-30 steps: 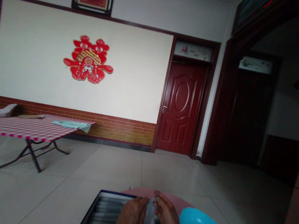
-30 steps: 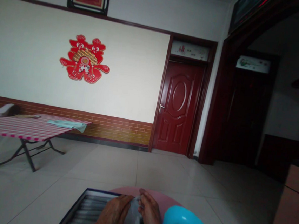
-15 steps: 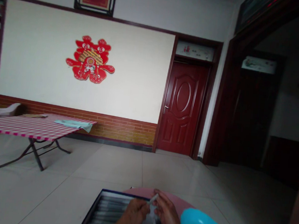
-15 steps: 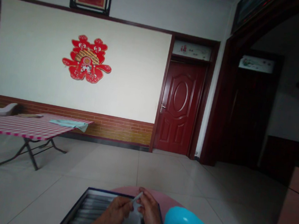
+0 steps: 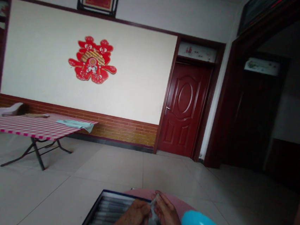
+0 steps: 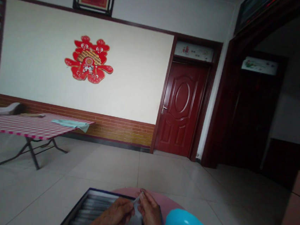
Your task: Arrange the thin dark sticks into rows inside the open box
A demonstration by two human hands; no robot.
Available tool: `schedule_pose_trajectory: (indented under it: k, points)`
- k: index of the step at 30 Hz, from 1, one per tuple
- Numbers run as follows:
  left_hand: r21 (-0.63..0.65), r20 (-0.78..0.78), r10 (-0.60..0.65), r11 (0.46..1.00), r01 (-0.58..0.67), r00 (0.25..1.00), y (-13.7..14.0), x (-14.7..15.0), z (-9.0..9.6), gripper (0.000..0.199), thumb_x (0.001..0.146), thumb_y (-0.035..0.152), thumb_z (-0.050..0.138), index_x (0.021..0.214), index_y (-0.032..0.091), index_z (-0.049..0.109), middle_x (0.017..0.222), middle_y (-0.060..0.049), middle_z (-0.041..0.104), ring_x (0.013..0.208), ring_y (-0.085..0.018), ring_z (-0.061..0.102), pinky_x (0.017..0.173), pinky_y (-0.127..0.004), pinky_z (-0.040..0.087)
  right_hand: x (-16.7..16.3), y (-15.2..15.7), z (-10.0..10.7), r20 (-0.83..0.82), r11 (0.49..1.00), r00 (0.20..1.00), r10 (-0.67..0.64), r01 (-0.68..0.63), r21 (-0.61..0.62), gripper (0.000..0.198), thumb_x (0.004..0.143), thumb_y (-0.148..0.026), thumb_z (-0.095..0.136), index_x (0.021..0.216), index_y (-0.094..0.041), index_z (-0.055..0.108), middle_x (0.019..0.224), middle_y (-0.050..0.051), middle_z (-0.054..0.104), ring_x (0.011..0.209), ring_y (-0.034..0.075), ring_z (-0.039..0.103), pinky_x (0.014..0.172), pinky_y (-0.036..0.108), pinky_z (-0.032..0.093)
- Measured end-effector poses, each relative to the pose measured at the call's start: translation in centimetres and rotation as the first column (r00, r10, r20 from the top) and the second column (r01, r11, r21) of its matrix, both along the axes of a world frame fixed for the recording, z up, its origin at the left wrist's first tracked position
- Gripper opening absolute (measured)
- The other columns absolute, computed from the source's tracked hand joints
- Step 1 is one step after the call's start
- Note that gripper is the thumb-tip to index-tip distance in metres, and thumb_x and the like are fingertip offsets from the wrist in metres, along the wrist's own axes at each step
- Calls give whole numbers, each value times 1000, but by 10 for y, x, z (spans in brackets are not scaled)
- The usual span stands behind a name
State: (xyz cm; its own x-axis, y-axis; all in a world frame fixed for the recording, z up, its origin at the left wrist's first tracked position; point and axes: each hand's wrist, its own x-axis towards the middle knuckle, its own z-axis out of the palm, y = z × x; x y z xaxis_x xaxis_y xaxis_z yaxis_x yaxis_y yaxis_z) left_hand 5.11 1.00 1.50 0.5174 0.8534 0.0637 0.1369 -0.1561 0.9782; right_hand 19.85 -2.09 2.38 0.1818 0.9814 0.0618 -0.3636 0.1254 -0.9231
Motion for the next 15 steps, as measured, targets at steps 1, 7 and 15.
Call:
schedule_pose_trajectory:
  k: [1,7,15]
  points:
    - [40,-8,5,999,-5,1000,1,-1,-1,54,74,69,39,64,19,56,47,5,44,39,-9,35,41,-23,27,-1,-1,0,2,1000,1000,-9,9,-9,55,57,-52,83,100,-18,73,105,9,73,95,22,66,83,33,50]
    - [419,-146,149,905,-75,978,2,-4,-1,47,86,51,33,58,20,54,53,1,47,55,-15,45,55,-27,38,-4,-2,1,26,1000,999,-25,26,-12,57,56,-54,81,99,-18,73,103,9,75,97,24,67,85,34,51]
    - [800,-236,447,593,-89,863,6,-1,-29,38,93,26,28,79,20,63,77,-10,68,72,-23,63,69,-33,47,-6,0,-7,45,999,998,-43,45,-28,54,59,-51,80,99,-16,72,101,8,75,93,25,68,85,35,51]
